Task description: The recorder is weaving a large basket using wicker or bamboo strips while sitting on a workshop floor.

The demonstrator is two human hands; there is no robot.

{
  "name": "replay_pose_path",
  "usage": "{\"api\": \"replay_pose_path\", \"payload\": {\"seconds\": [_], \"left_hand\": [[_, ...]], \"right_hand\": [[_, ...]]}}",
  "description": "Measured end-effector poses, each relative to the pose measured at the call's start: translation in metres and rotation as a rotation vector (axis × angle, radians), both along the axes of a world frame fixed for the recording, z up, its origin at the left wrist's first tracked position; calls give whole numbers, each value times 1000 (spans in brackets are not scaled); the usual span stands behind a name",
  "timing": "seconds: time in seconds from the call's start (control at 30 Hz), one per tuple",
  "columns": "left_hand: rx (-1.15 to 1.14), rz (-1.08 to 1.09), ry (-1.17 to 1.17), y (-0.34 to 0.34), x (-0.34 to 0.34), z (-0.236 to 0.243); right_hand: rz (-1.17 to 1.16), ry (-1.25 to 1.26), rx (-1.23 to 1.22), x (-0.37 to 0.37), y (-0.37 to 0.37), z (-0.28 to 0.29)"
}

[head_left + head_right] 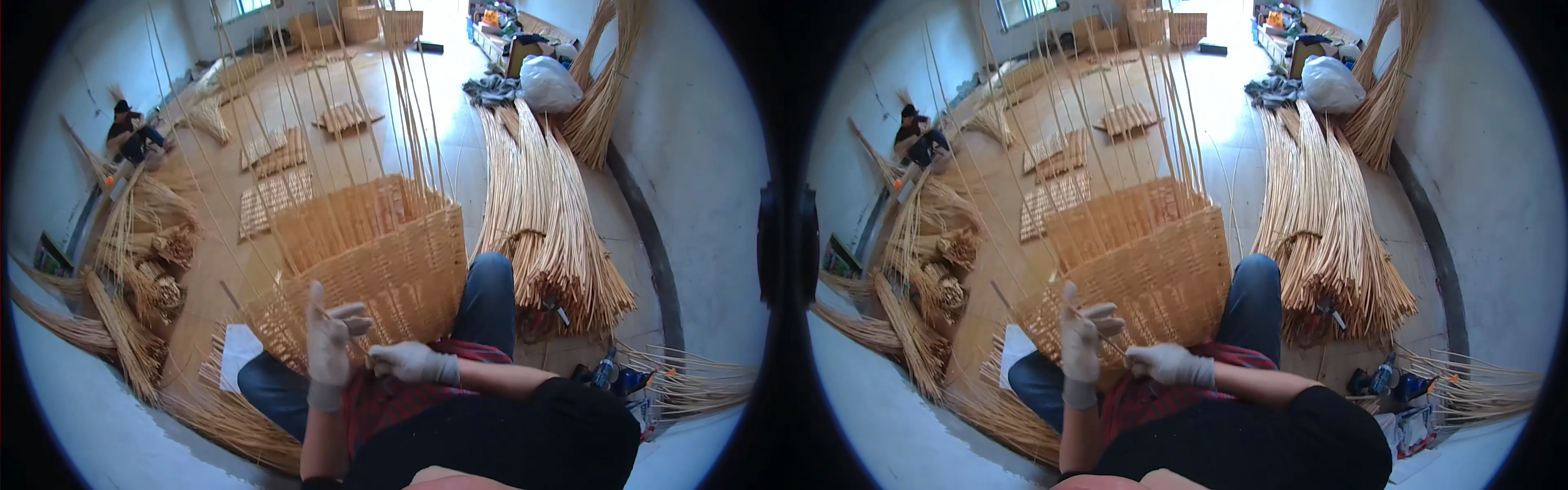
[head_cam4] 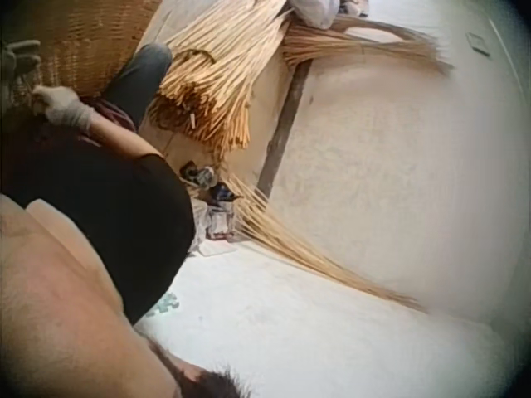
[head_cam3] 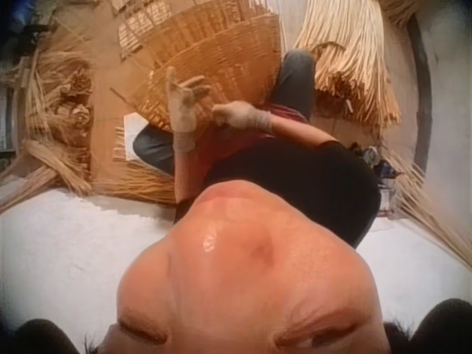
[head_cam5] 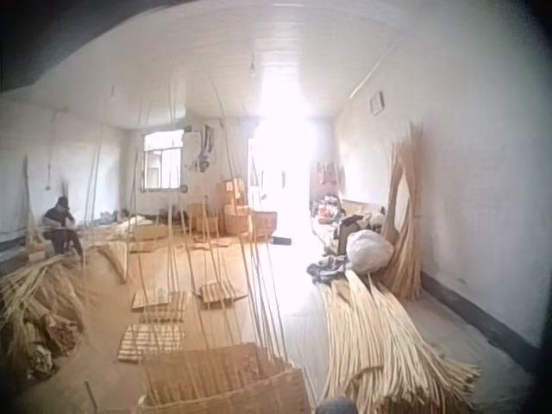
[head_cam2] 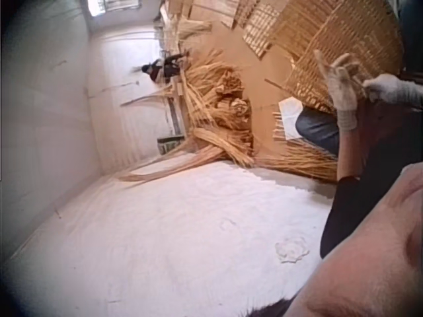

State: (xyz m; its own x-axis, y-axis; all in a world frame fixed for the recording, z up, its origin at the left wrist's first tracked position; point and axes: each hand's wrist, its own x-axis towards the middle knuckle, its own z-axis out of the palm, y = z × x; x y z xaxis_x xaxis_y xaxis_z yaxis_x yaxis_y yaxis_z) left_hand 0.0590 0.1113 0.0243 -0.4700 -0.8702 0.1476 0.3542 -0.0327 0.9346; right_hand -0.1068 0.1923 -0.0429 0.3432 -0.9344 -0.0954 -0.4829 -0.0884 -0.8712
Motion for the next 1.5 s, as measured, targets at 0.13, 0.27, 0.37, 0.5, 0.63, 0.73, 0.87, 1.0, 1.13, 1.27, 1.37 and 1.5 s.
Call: {"api": "replay_pose_path", "payload": {"seconds": [0.13, 0.27, 0.37, 0.5, 0.63, 0.73, 0.87, 1.0, 1.13, 1.27, 1.37, 1.5], "left_hand": [[-178, 441, -33, -34, 48, 13], [156, 144, 298, -56, 77, -22], [182, 116, 395, -70, 82, -43], [79, 253, 622, -101, 97, -43], [31, 226, 586, -118, 103, -51], [9, 177, 527, -117, 97, -64], [79, 170, 464, -119, 90, -66], [81, 135, 426, -135, 90, -55], [61, 107, 308, -132, 89, -50], [169, 272, 45, -139, 72, -18], [-167, 366, -440, -180, 43, 46], [-901, 308, -324, -231, -46, 116]], "right_hand": [[-170, 366, -63, -53, -9, 3], [-437, 317, -445, -114, -27, 15], [-518, 303, -561, -131, -37, 26], [-788, 204, -453, -128, -35, 31], [-781, 144, -205, -117, -23, 20], [-761, -107, -137, -109, -26, 18], [-816, -235, -222, -99, -65, 45], [-465, -61, -288, -82, -130, 85], [-343, 122, 209, -71, -175, 100], [-374, 156, 227, -67, -181, 88], [-517, 90, 75, -64, -178, 76], [-615, 122, 36, -60, -182, 74]]}}
